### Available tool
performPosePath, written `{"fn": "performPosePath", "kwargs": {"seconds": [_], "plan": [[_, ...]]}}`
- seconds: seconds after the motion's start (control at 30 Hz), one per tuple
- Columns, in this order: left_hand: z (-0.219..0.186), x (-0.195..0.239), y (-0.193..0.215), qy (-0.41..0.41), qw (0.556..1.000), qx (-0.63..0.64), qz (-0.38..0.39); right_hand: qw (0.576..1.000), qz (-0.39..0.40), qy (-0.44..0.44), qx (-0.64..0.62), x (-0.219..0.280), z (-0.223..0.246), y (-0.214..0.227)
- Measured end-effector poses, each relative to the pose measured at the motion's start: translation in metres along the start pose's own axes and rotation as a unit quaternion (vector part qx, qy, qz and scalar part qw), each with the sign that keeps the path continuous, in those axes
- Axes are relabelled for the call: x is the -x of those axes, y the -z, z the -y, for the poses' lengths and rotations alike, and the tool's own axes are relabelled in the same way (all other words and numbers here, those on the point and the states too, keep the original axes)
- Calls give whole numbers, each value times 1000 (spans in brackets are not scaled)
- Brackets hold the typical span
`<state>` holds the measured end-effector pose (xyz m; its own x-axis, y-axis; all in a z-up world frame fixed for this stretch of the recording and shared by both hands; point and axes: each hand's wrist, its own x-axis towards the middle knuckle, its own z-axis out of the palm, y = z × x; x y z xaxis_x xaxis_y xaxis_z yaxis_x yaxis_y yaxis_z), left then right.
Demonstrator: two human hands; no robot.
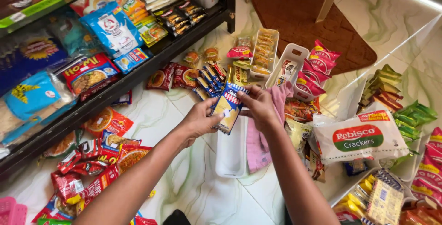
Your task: Clean individual snack packages with a cloth and organize them on shelves and in bins.
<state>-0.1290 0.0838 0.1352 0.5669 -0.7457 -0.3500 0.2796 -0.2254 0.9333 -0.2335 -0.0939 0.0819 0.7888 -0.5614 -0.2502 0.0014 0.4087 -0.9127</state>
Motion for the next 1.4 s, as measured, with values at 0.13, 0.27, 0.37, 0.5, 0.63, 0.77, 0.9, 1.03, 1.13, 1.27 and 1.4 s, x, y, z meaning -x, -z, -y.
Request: {"fn": "performPosePath", "kwargs": {"seconds": [0.13,0.27,0.37,0.5,0.63,0.77,0.9,1.03,1.13,1.27,1.4], "plan": [[8,-8,19,26,984,-173,19,999,24,35,27,-9,14,-4],[-15,-3,23,-168,891,-421,-30,995,35,70,61,-2,47,-22],[-31,9,9,-182,886,-417,-91,991,20,84,99,4,76,-36],[-38,18,9,-206,886,-398,-119,989,30,95,107,23,96,-45],[-52,-4,15,-251,880,-396,-73,985,40,140,91,37,124,-50],[-29,-27,2,-284,889,-360,11,984,-4,143,106,56,121,-33],[5,-38,-9,-345,859,-377,15,974,-16,159,158,43,89,-4],[54,-40,-3,-272,911,-311,-16,965,-26,135,222,30,44,6],[91,-58,3,-282,911,-300,-33,969,-25,103,223,17,16,7],[80,-34,-1,-140,908,-393,-46,946,-23,101,308,7,-5,7],[93,-41,-1,-208,885,-404,-99,936,-6,121,331,-4,-26,12]]}}
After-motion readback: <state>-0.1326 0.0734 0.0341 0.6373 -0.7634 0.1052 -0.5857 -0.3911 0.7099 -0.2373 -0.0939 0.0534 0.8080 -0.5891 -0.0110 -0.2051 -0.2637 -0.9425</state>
